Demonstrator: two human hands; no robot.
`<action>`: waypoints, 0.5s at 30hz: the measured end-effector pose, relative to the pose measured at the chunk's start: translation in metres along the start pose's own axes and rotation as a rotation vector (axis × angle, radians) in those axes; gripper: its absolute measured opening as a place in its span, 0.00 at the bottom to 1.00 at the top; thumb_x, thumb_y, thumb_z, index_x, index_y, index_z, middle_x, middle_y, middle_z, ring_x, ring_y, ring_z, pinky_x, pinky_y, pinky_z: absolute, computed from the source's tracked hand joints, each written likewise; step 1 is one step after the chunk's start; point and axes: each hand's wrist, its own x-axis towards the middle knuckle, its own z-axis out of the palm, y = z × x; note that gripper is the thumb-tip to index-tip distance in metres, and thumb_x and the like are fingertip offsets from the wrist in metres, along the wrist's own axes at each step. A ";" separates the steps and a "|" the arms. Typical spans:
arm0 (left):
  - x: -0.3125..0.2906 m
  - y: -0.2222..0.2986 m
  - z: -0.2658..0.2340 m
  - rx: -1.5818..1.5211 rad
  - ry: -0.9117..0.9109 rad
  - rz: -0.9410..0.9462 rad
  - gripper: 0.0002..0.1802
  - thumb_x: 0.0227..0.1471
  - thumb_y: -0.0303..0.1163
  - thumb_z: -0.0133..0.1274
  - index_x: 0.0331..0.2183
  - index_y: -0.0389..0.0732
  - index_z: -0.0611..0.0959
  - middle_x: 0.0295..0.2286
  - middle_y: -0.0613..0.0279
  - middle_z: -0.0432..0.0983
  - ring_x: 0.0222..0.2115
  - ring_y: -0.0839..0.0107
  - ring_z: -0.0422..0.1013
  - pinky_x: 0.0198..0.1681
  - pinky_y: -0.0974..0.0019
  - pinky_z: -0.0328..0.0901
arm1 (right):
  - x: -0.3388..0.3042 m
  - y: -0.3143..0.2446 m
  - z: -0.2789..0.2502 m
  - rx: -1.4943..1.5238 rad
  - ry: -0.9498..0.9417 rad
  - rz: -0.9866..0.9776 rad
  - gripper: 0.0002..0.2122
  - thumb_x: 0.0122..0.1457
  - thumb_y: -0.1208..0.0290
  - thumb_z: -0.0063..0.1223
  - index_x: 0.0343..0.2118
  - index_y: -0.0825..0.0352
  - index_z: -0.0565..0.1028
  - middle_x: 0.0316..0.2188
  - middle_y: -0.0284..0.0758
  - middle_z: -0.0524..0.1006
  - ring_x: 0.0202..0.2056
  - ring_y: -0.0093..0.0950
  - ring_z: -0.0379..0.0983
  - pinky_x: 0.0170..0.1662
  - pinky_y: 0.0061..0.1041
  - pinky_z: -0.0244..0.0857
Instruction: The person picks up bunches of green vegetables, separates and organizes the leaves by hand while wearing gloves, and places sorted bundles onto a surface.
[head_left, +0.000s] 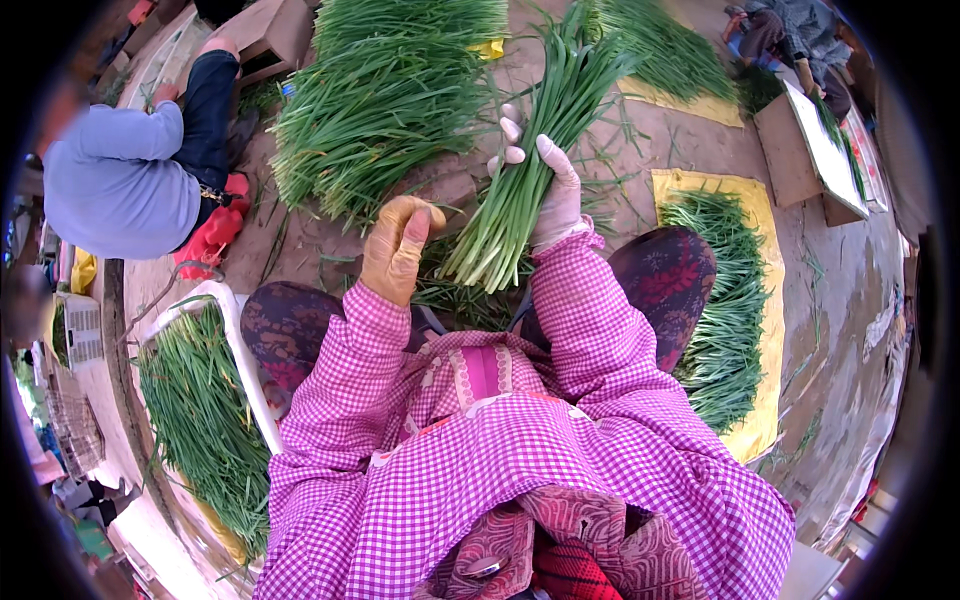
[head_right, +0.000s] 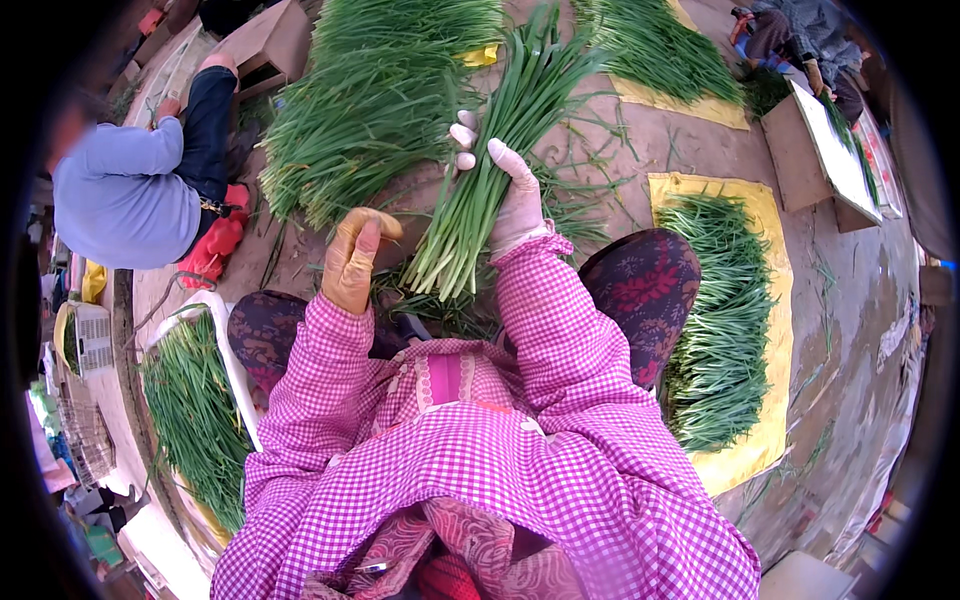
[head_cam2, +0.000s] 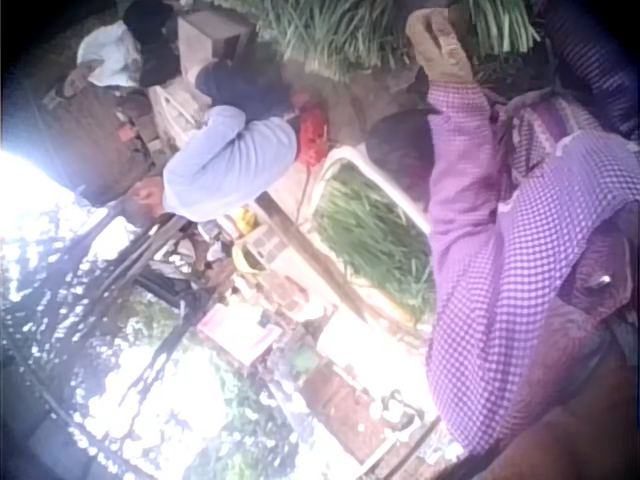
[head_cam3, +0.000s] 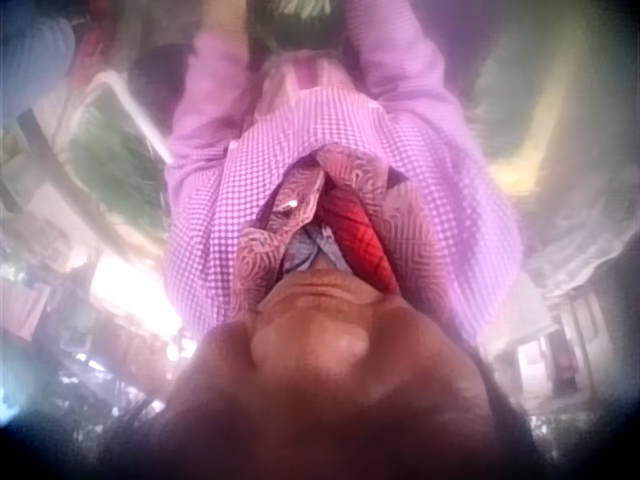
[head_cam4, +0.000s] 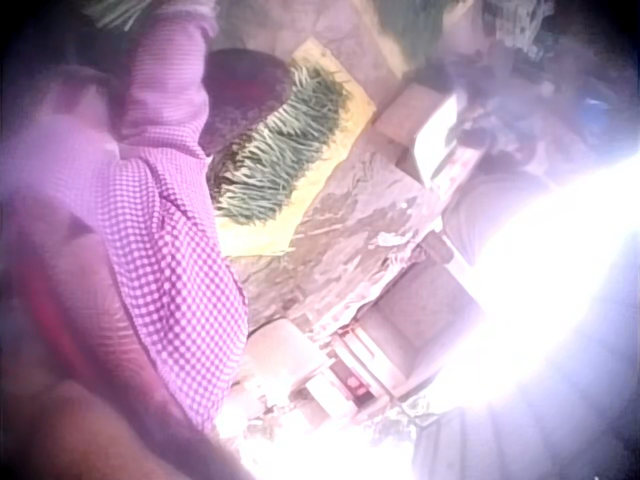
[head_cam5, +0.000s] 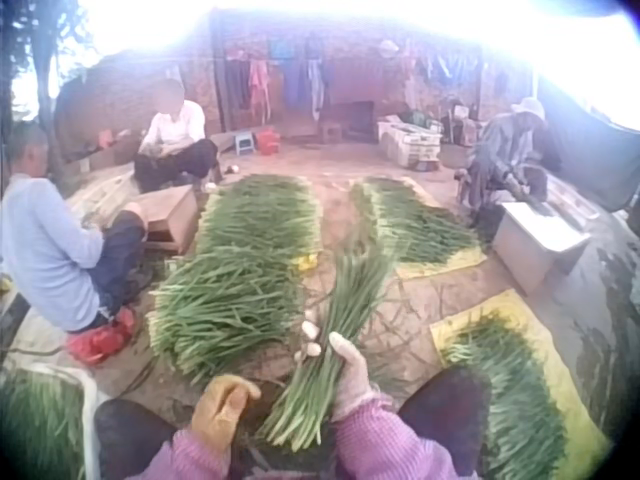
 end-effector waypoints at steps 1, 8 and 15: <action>0.002 0.001 -0.002 -0.003 -0.030 -0.083 0.12 0.56 0.37 0.49 0.34 0.37 0.76 0.32 0.64 0.72 0.35 0.73 0.68 0.41 0.69 0.63 | 0.000 0.001 0.000 0.030 0.003 0.007 0.26 0.54 0.67 0.52 0.55 0.69 0.61 0.40 0.31 0.73 0.33 0.22 0.70 0.43 0.24 0.66; -0.004 -0.020 0.013 0.316 -0.119 -0.050 0.10 0.50 0.27 0.52 0.37 0.37 0.76 0.32 0.57 0.73 0.33 0.67 0.71 0.39 0.67 0.65 | -0.002 0.005 0.002 0.068 0.029 0.052 0.25 0.54 0.67 0.52 0.54 0.68 0.62 0.40 0.32 0.74 0.33 0.23 0.70 0.43 0.24 0.66; -0.006 -0.008 0.004 0.474 -0.154 0.103 0.11 0.49 0.27 0.53 0.37 0.37 0.75 0.31 0.58 0.73 0.31 0.66 0.71 0.38 0.67 0.65 | -0.002 0.005 0.009 0.023 0.114 0.001 0.26 0.53 0.67 0.52 0.55 0.69 0.61 0.39 0.34 0.75 0.33 0.25 0.71 0.43 0.26 0.68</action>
